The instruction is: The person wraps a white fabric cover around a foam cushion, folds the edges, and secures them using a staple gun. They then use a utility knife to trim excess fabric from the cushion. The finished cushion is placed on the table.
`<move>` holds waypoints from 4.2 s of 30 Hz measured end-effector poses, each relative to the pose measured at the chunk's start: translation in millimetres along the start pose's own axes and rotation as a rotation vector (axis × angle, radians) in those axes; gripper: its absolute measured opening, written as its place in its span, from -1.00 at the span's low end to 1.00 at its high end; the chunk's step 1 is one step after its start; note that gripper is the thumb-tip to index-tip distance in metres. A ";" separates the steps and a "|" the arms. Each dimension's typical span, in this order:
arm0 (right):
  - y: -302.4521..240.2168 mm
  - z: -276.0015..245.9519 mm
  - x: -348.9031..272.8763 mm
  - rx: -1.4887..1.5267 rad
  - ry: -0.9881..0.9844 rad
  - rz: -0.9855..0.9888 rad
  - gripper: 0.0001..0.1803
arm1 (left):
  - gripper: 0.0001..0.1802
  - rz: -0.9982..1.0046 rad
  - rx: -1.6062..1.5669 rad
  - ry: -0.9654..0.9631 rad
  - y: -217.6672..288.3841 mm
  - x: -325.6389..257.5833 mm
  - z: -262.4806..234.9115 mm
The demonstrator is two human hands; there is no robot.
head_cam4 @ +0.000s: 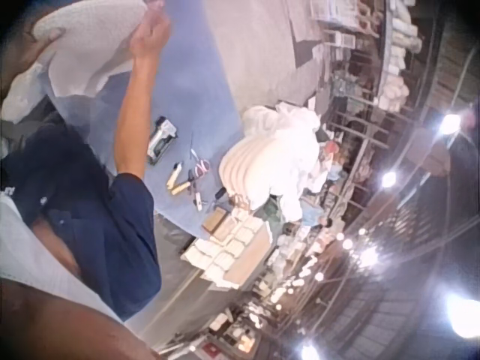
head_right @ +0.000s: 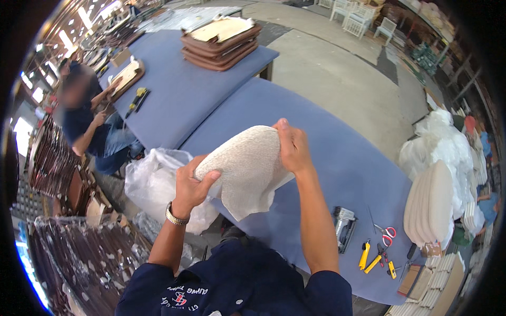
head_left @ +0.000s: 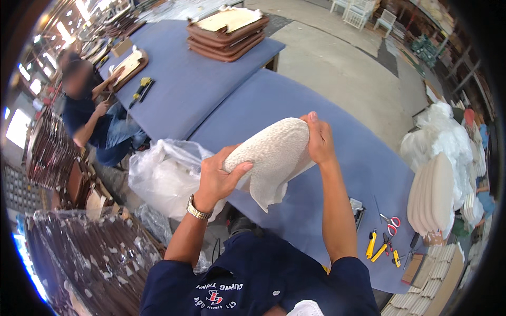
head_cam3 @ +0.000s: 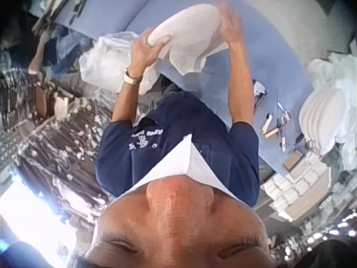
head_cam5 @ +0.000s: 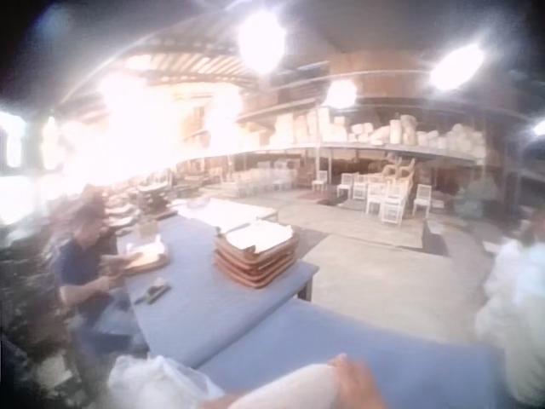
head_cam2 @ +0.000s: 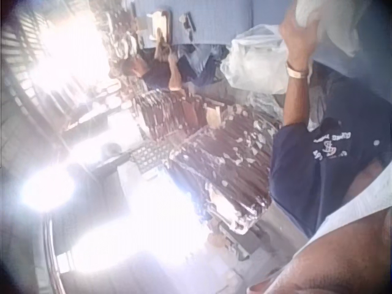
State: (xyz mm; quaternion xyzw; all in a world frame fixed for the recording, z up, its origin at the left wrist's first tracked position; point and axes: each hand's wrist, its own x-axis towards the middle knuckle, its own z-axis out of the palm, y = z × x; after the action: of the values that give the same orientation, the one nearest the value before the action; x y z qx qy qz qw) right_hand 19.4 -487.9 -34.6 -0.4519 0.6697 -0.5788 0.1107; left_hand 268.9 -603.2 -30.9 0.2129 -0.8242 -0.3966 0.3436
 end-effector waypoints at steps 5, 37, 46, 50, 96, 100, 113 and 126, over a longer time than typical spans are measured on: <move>69.6 57.2 -30.6 -0.146 0.040 0.136 -0.30 | -0.40 -0.219 0.090 -0.130 -61.1 -26.4 -89.9; 62.9 21.6 -40.7 -0.575 0.736 0.186 -0.54 | -0.28 0.071 -0.271 -0.268 -129.9 -46.8 16.1; 69.6 148.8 -120.5 -0.399 0.869 0.241 -0.38 | -0.14 -0.088 -0.094 -0.606 -147.3 -72.9 114.7; 74.8 163.6 -122.1 -0.678 0.706 0.392 -0.38 | -0.10 -0.206 -0.358 -0.571 -173.5 -98.4 132.2; 47.6 -157.0 -78.9 0.093 0.379 0.239 -0.32 | 0.05 -1.158 -0.740 -0.690 -151.1 -77.3 136.9; 60.9 -117.3 -75.3 -0.195 0.439 0.257 -0.31 | 0.15 -1.253 -0.925 -0.743 -117.0 -120.8 131.9; 158.5 -17.3 -164.2 -0.138 0.834 0.614 -0.18 | -0.16 -0.386 -0.509 -0.963 -106.0 -103.0 211.0; 158.6 -47.6 -90.5 -0.253 0.662 0.525 -0.62 | -0.32 -0.422 -0.332 -0.641 -58.9 39.4 227.2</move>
State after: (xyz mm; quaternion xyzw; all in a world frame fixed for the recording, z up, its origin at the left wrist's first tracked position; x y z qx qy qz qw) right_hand -36.8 -401.8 -192.8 -0.0664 0.8268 -0.5581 -0.0226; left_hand 79.9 -547.5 -164.4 0.1847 -0.7525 -0.6321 0.0104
